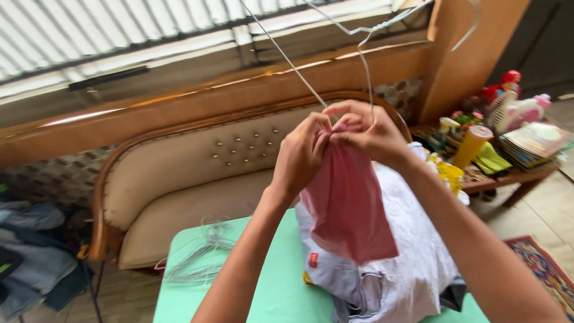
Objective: Hang washed clothes on a drying rack using hangers.
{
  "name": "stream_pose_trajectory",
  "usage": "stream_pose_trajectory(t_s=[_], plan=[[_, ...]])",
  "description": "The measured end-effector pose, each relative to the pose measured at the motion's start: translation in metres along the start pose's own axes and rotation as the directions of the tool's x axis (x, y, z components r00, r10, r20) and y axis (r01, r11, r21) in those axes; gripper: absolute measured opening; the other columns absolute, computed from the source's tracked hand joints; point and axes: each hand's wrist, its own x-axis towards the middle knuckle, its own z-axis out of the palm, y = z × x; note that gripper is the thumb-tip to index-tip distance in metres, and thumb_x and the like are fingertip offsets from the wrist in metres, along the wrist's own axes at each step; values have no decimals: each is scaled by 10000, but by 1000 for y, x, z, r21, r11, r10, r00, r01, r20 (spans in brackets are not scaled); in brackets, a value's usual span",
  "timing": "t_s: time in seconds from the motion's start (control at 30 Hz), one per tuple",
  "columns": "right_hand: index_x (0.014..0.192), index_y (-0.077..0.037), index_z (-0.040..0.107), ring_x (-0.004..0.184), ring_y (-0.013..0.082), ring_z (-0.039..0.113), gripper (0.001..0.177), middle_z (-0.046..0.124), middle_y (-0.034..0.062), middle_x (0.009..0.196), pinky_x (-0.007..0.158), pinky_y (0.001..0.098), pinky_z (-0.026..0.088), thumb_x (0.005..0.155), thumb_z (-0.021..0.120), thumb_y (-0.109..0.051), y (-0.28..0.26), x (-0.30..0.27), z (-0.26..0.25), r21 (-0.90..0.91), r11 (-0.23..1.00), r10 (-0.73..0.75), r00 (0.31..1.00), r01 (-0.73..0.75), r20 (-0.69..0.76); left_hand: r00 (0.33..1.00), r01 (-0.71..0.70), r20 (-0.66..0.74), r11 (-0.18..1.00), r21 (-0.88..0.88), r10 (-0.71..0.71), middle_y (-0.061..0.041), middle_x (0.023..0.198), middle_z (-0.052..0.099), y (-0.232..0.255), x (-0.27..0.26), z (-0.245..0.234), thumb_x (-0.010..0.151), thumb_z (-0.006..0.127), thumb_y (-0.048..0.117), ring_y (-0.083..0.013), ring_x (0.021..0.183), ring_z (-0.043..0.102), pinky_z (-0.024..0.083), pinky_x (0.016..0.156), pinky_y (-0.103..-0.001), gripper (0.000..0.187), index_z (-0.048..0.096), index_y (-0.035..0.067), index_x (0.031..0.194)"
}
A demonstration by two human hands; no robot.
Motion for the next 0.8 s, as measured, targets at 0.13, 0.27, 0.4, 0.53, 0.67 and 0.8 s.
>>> stream_pose_trajectory(t_s=[0.13,0.27,0.4,0.53,0.67,0.8], plan=[[1309,-26,632,946,79,721,390,762,45,984,861,236,580,933,620,75,-68,30,44,-142,983,-108,993,114,47,957,278,112,954,-112,-266,-108,918,694,16,0,-79,917,734,163,-268,618,685,508,548,-395,395,498,75,1222],[1352,-55,637,906,83,699,417,721,47,967,834,234,583,962,645,89,-104,41,69,-289,932,-233,972,220,-12,958,249,201,943,-222,-206,-109,964,725,-5,-39,-124,945,730,156,-159,778,712,577,609,-308,362,517,77,1228],[1353,-52,666,922,85,683,468,681,51,982,873,235,585,925,640,134,-109,43,75,-375,888,-289,957,265,-10,986,152,45,972,178,-162,-79,947,734,-25,-64,-167,939,731,99,-132,694,698,561,613,-290,233,629,81,1148],[1334,-57,642,886,59,663,414,720,29,974,823,219,565,949,689,89,-113,42,77,-347,910,-255,966,226,-39,924,324,173,938,118,-341,-48,902,692,-16,-59,-202,969,674,82,-149,639,648,544,599,-308,158,620,64,1116],[1306,-44,669,914,64,688,404,724,48,981,837,219,582,934,652,112,-121,40,74,-383,902,-243,967,197,-77,859,202,479,979,10,-182,-96,890,632,-30,-58,-219,926,612,11,-190,815,603,537,752,-324,289,682,84,1196],[1295,-41,684,871,95,694,419,738,77,957,783,243,585,917,620,126,-120,35,78,-403,904,-157,988,143,-1,827,162,503,963,217,-252,-54,855,667,-41,-48,-219,884,664,131,-136,730,663,546,702,-301,184,779,69,1014]])
